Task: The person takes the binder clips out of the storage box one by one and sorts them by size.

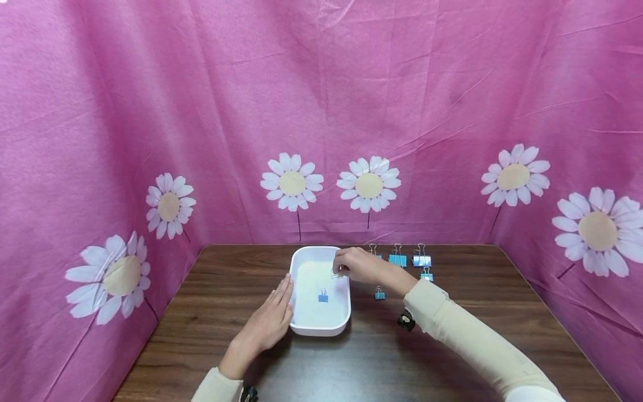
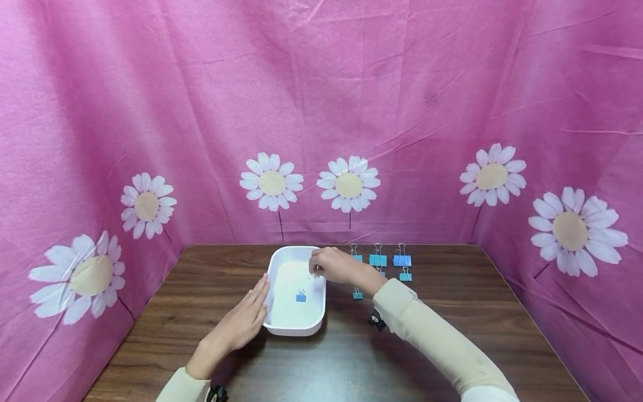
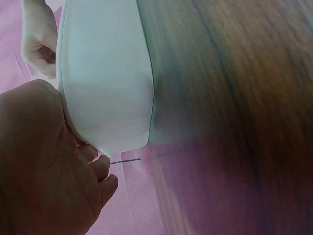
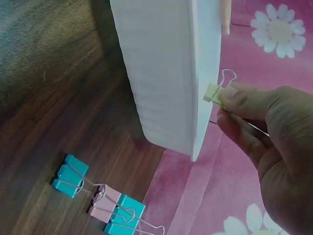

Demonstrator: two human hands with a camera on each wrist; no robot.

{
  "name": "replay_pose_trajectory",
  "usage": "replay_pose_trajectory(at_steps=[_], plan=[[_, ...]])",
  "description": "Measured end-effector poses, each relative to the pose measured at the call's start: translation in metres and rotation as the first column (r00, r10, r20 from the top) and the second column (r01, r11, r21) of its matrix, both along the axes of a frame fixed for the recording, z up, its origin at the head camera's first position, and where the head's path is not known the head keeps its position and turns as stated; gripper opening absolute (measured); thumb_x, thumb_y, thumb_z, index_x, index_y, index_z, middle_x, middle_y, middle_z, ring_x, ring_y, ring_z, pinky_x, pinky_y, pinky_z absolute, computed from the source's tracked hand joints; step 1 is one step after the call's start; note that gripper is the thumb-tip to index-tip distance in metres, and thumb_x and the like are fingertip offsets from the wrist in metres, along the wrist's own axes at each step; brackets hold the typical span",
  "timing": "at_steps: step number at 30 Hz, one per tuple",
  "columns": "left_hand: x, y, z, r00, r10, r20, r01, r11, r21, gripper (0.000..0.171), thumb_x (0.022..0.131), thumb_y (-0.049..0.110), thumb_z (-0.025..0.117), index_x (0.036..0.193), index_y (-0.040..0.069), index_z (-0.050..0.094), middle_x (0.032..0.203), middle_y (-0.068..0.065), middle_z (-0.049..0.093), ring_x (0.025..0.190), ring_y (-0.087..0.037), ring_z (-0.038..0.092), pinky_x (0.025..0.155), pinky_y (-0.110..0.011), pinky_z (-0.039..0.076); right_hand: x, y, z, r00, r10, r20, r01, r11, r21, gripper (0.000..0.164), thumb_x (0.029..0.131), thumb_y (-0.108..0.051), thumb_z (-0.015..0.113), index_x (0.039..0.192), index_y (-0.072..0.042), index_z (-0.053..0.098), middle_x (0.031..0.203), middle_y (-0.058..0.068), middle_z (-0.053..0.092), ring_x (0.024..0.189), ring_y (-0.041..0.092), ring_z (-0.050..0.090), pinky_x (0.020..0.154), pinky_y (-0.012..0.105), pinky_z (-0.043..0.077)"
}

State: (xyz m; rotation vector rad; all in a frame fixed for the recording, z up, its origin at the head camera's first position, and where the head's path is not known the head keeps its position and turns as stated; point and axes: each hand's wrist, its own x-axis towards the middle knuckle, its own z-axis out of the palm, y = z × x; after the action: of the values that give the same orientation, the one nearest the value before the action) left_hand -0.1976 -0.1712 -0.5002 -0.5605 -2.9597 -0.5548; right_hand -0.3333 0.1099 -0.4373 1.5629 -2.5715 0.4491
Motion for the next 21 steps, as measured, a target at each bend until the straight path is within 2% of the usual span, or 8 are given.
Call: replay_pose_trajectory(at_steps=[8, 16, 21], plan=[[0.000, 0.001, 0.001, 1.000, 0.003, 0.007, -0.003, 1.000, 0.000, 0.058, 0.114, 0.017, 0.040, 0.164, -0.008, 0.028, 0.177, -0.020, 0.021, 0.163, -0.035, 0.027, 0.132, -0.053, 0.029, 0.004, 0.019, 0.001, 1.000, -0.013, 0.028, 0.015, 0.998, -0.060, 0.015, 0.097, 0.001, 0.074, 0.101, -0.010, 0.083, 0.101, 0.001, 0.078, 0.093, 0.011, 0.074, 0.083, 0.025, 0.065], [0.001, 0.001, 0.002, 1.000, 0.014, 0.019, -0.014, 1.000, -0.014, 0.058, 0.114, 0.019, 0.041, 0.165, -0.006, 0.029, 0.177, -0.019, 0.021, 0.164, -0.034, 0.026, 0.133, -0.052, 0.029, 0.007, 0.041, 0.004, 0.993, -0.085, 0.082, 0.094, 0.988, -0.120, 0.015, 0.096, 0.001, 0.075, 0.101, -0.011, 0.082, 0.100, 0.000, 0.077, 0.089, 0.011, 0.072, 0.078, 0.026, 0.063], [0.001, 0.001, 0.002, 0.999, 0.027, 0.030, -0.025, 0.998, -0.049, 0.058, 0.115, 0.023, 0.039, 0.166, -0.004, 0.028, 0.178, -0.016, 0.019, 0.165, -0.031, 0.024, 0.134, -0.050, 0.027, 0.012, 0.053, 0.002, 0.988, -0.135, 0.076, 0.143, 0.983, -0.119, 0.012, 0.095, -0.001, 0.077, 0.100, -0.011, 0.081, 0.099, -0.002, 0.076, 0.089, 0.010, 0.071, 0.080, 0.027, 0.063]])
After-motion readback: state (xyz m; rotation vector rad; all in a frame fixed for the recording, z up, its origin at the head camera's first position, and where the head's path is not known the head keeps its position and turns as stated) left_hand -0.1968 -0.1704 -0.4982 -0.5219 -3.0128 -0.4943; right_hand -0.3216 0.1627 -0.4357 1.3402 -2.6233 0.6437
